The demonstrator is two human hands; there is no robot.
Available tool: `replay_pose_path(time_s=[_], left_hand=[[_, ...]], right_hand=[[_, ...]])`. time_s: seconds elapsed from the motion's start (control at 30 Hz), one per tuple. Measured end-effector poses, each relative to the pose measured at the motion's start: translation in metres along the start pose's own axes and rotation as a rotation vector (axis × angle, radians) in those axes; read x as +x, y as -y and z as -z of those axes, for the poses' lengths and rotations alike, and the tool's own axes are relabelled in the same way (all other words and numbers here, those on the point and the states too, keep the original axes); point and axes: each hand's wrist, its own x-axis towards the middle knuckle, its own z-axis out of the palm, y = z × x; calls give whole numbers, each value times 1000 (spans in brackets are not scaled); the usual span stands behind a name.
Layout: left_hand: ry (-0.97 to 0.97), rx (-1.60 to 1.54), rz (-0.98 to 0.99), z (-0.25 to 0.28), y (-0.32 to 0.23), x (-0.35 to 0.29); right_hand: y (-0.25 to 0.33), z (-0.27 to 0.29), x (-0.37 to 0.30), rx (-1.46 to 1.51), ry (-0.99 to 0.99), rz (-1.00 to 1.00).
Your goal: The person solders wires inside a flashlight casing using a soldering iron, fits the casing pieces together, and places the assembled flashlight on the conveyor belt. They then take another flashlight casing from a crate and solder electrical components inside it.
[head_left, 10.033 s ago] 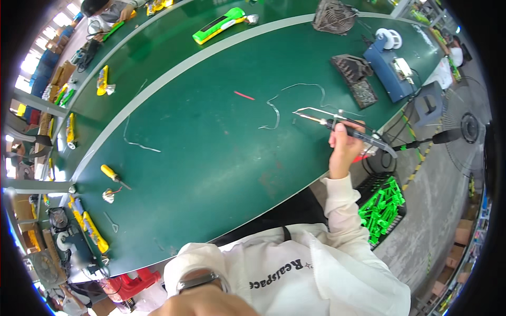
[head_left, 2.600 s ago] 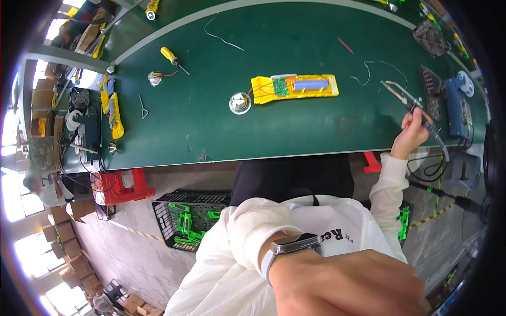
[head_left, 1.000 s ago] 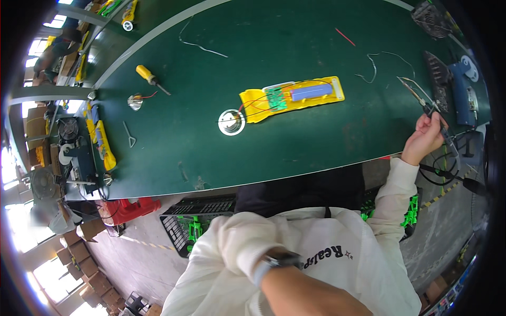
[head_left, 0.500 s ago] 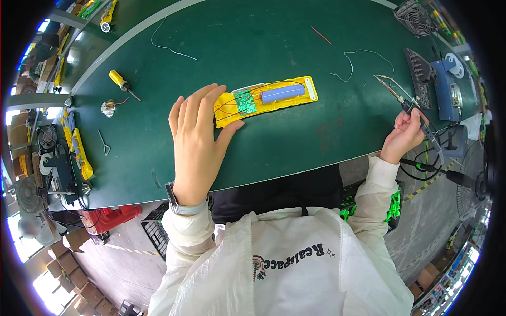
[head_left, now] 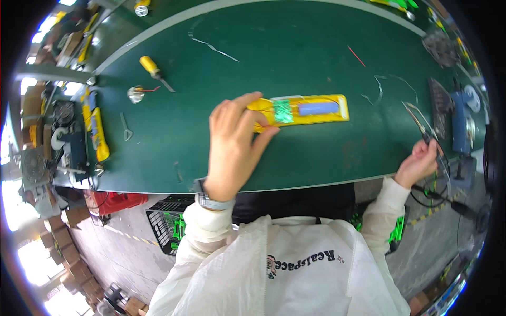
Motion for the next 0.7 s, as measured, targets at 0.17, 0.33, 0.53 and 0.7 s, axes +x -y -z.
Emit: replay_pose_path(time_s=[0.17, 0.33, 0.53, 0.7], left_hand=[[-130, 71, -74, -1, -6, -4], [-226, 15, -25, 16, -21, -57], [-432, -152, 401, 1, 12, -251], [-482, -48, 1352, -92, 84, -501]], right_hand=[[-4, 3, 8, -14, -11, 21], [-7, 5, 22, -33, 58, 19], [-9, 8, 41, 12, 119, -54], [-24, 27, 87, 46, 144, -142]])
